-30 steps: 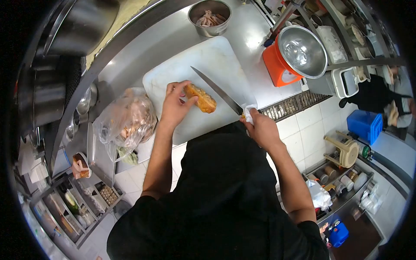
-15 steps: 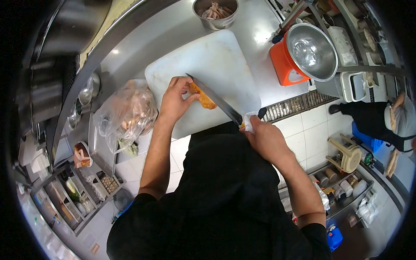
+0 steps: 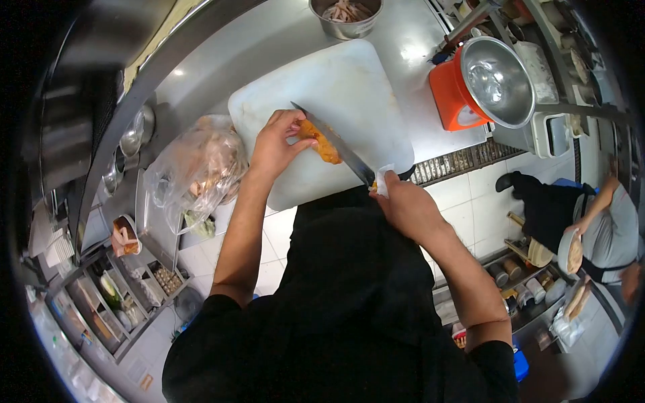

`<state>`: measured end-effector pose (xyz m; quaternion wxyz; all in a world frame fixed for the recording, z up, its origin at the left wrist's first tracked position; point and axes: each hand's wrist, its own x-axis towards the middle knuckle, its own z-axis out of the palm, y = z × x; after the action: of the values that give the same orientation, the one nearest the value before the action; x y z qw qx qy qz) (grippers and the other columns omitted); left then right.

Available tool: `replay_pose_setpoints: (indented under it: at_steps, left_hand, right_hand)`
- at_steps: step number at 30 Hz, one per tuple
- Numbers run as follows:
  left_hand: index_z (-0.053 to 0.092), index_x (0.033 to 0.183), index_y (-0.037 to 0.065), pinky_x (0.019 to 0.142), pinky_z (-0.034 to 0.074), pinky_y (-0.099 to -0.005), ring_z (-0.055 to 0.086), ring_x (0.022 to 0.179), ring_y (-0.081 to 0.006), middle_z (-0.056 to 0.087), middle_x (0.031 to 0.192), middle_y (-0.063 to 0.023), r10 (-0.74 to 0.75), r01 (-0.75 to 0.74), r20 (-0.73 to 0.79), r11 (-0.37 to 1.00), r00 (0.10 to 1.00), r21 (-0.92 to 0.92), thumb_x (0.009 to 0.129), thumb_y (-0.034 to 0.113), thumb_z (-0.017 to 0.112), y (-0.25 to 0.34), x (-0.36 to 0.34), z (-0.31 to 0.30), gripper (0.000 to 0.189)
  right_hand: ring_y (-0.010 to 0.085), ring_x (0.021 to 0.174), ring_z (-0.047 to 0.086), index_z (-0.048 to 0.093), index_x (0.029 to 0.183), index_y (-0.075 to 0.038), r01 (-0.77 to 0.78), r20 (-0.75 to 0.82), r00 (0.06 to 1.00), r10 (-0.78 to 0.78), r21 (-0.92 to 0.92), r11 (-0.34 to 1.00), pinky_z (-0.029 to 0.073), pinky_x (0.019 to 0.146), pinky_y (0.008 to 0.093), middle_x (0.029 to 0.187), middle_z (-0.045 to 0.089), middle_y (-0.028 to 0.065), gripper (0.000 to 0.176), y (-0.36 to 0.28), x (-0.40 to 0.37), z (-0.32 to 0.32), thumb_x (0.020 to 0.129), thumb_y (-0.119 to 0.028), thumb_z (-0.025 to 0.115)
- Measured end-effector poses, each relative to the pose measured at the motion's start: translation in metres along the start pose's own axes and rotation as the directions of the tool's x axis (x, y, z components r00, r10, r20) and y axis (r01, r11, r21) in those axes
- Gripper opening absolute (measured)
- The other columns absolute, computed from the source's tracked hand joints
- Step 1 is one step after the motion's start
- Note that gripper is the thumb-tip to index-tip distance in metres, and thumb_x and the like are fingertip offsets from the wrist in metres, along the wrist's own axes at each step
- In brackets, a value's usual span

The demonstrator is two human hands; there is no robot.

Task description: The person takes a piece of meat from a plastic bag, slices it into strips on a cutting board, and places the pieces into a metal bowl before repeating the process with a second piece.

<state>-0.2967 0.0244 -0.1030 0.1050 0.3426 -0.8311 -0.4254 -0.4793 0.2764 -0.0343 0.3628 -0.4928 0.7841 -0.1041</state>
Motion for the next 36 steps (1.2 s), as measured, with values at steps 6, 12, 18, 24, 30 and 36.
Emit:
replay_pose_setpoints:
  at_steps: [6, 12, 18, 24, 30, 36]
  left_hand:
    - [0.064, 0.122, 0.009, 0.091, 0.062, -0.0362, 0.073, 0.103, -0.0248, 0.066, 0.122, -0.0063, 0.016, -0.016, 0.004, 1.0, 1.0, -0.002, 0.077, 0.016, 0.093, -0.004, 0.0, -0.001, 0.054]
    - [0.064, 0.124, 0.01, 0.09, 0.063, -0.0363, 0.073, 0.103, -0.0246, 0.064, 0.122, -0.0062, 0.041, -0.041, -0.004, 0.999, 0.999, -0.004, 0.077, 0.018, 0.093, -0.01, -0.003, 0.001, 0.055]
    - [0.066, 0.131, 0.013, 0.096, 0.064, -0.0341, 0.072, 0.109, -0.023, 0.06, 0.129, -0.0099, 0.023, -0.023, -0.003, 1.0, 1.0, -0.005, 0.078, 0.017, 0.092, -0.01, -0.008, 0.001, 0.059]
    - [0.068, 0.131, 0.014, 0.09, 0.062, -0.0378, 0.073, 0.102, -0.0261, 0.058, 0.127, -0.0096, 0.116, -0.115, -0.024, 0.993, 0.993, 0.028, 0.08, 0.022, 0.091, -0.018, -0.009, 0.003, 0.058]
    - [0.068, 0.132, 0.016, 0.093, 0.062, -0.0384, 0.072, 0.105, -0.028, 0.057, 0.132, -0.0111, 0.131, -0.13, 0.002, 0.99, 0.991, 0.046, 0.08, 0.022, 0.091, -0.02, -0.011, 0.004, 0.057]
    - [0.065, 0.135, 0.013, 0.095, 0.063, -0.0363, 0.072, 0.105, -0.0256, 0.054, 0.134, -0.0139, 0.133, -0.135, 0.025, 0.987, 0.991, 0.084, 0.082, 0.014, 0.091, -0.011, -0.019, -0.004, 0.059]
  right_hand:
    - [0.0491, 0.077, 0.071, 0.055, 0.115, 0.007, -0.003, 0.039, 0.999, 0.003, 0.008, 1.0, 0.055, 0.068, 0.0566, 0.077, 0.069, 0.0296, 0.044, -0.005, 0.02, 0.013, 0.105, -0.034, 0.065]
    - [0.0514, 0.084, 0.07, 0.056, 0.116, 0.006, -0.051, 0.075, 0.996, 0.049, 0.02, 0.998, 0.054, 0.074, 0.0582, 0.084, 0.071, 0.0313, 0.047, -0.016, 0.037, 0.023, 0.105, -0.039, 0.063]
    - [0.0508, 0.084, 0.07, 0.056, 0.115, 0.006, -0.058, 0.05, 0.997, 0.058, 0.011, 0.998, 0.054, 0.074, 0.0588, 0.083, 0.071, 0.0303, 0.046, -0.025, 0.044, 0.034, 0.106, -0.039, 0.062]
    - [0.0459, 0.087, 0.074, 0.053, 0.12, 0.005, -0.088, 0.083, 0.992, 0.095, -0.087, 0.992, 0.058, 0.075, 0.0554, 0.092, 0.074, 0.0259, 0.044, -0.034, 0.05, 0.045, 0.108, -0.038, 0.056]
    - [0.0482, 0.081, 0.072, 0.05, 0.12, 0.004, -0.033, -0.022, 0.999, 0.032, -0.061, 0.998, 0.057, 0.072, 0.057, 0.086, 0.071, 0.0272, 0.045, -0.029, 0.062, 0.082, 0.108, -0.038, 0.057]
    - [0.044, 0.086, 0.074, 0.05, 0.122, 0.005, -0.054, 0.003, 0.998, 0.055, -0.126, 0.991, 0.06, 0.076, 0.0531, 0.092, 0.074, 0.024, 0.046, -0.031, 0.063, 0.083, 0.107, -0.038, 0.056]
